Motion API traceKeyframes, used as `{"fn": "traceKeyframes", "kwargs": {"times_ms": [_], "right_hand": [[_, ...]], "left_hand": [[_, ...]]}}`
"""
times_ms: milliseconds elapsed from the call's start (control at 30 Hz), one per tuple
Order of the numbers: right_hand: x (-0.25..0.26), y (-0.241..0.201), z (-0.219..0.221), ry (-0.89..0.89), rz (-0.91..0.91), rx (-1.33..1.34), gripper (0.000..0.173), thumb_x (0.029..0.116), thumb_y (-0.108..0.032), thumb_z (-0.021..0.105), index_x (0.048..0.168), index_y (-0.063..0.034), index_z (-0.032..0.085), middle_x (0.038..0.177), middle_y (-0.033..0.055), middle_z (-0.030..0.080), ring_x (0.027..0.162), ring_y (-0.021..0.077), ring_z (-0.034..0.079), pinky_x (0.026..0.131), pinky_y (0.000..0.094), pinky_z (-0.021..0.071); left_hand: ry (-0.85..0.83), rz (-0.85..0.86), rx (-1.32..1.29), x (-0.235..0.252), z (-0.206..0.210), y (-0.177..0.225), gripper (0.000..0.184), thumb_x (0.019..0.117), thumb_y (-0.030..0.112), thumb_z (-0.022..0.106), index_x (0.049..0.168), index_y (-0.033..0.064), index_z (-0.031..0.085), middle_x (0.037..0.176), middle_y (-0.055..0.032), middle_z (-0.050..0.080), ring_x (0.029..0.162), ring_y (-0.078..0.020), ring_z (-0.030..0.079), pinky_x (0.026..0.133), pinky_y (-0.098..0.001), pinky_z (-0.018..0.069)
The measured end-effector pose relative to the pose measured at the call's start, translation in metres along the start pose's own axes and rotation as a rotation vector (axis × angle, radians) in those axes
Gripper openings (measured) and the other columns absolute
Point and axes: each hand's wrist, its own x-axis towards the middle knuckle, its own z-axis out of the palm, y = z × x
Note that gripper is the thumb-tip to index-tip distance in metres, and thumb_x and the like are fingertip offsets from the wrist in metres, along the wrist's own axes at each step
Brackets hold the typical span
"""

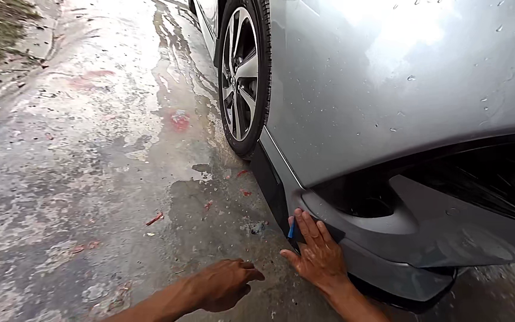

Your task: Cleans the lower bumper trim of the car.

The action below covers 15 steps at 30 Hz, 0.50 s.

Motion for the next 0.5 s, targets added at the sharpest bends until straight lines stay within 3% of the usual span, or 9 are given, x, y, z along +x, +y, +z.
{"fn": "traceKeyframes", "kwargs": {"times_ms": [67, 133, 233, 300, 333, 433, 500], "right_hand": [[0.026, -0.012, 0.007, -0.007, 0.003, 0.022, 0.071, 0.104, -0.064, 0.027, 0.141, -0.0147, 0.063, 0.16, -0.0045, 0.046, 0.148, 0.012, 0.04, 0.125, 0.0357, 0.0247], [-0.001, 0.01, -0.006, 0.0, -0.045, 0.056, 0.064, 0.1058, -0.059, 0.031, 0.135, -0.0155, 0.067, 0.158, -0.0051, 0.049, 0.147, 0.0102, 0.042, 0.125, 0.0352, 0.0274], [-0.082, 0.055, -0.03, -0.014, -0.029, -0.024, 0.066, 0.1054, -0.058, 0.033, 0.149, -0.0127, 0.052, 0.162, -0.0019, 0.043, 0.153, 0.0087, 0.03, 0.128, 0.0362, 0.0115], [-0.087, 0.049, -0.029, -0.028, 0.031, -0.032, 0.07, 0.1054, -0.057, 0.032, 0.153, -0.0075, 0.047, 0.166, 0.0039, 0.036, 0.156, 0.0126, 0.021, 0.128, 0.0387, 0.0034], [-0.07, 0.033, -0.026, -0.029, 0.082, -0.003, 0.072, 0.1045, -0.059, 0.032, 0.151, -0.0073, 0.049, 0.166, 0.0049, 0.036, 0.156, 0.0141, 0.022, 0.128, 0.0397, 0.0051], [0.013, -0.011, -0.007, 0.042, 0.178, 0.12, 0.069, 0.1021, -0.061, 0.038, 0.136, -0.0075, 0.066, 0.156, 0.0086, 0.05, 0.147, 0.0234, 0.044, 0.123, 0.0471, 0.0283], [0.023, -0.012, -0.008, 0.027, 0.173, 0.161, 0.064, 0.1033, -0.057, 0.04, 0.139, -0.0091, 0.065, 0.156, 0.0073, 0.05, 0.147, 0.0234, 0.044, 0.123, 0.0467, 0.0314]], "left_hand": [[-0.024, 0.075, 0.032, 0.025, -0.001, 0.022, 0.044, 0.1076, 0.023, 0.049, 0.151, 0.0169, 0.048, 0.145, -0.0155, 0.056, 0.134, -0.0379, 0.054, 0.108, -0.0576, 0.0436], [-0.053, 0.087, 0.038, 0.024, 0.004, 0.019, 0.045, 0.1075, 0.027, 0.05, 0.152, 0.0184, 0.048, 0.146, -0.0148, 0.056, 0.134, -0.0371, 0.054, 0.108, -0.0578, 0.0439], [-0.022, -0.04, -0.021, -0.011, 0.011, -0.021, 0.044, 0.107, 0.023, 0.051, 0.15, 0.018, 0.051, 0.143, -0.0161, 0.059, 0.131, -0.0383, 0.057, 0.107, -0.0579, 0.0447], [-0.043, -0.103, -0.002, -0.021, 0.009, -0.031, 0.042, 0.106, 0.016, 0.05, 0.148, 0.017, 0.054, 0.14, -0.017, 0.06, 0.127, -0.0397, 0.059, 0.104, -0.0593, 0.0464], [-0.062, -0.092, 0.01, -0.017, 0.009, -0.024, 0.042, 0.1061, 0.015, 0.049, 0.148, 0.0169, 0.054, 0.14, -0.0171, 0.06, 0.127, -0.0398, 0.059, 0.104, -0.0595, 0.0468], [-0.07, 0.014, 0.013, 0.011, 0.007, 0.013, 0.043, 0.1073, 0.021, 0.049, 0.151, 0.0173, 0.05, 0.143, -0.0171, 0.058, 0.13, -0.0399, 0.057, 0.105, -0.0596, 0.0455], [-0.074, 0.06, -0.012, 0.015, 0.012, 0.022, 0.045, 0.1076, 0.026, 0.05, 0.152, 0.0188, 0.048, 0.143, -0.0161, 0.058, 0.131, -0.0388, 0.056, 0.106, -0.0582, 0.0453]]}}
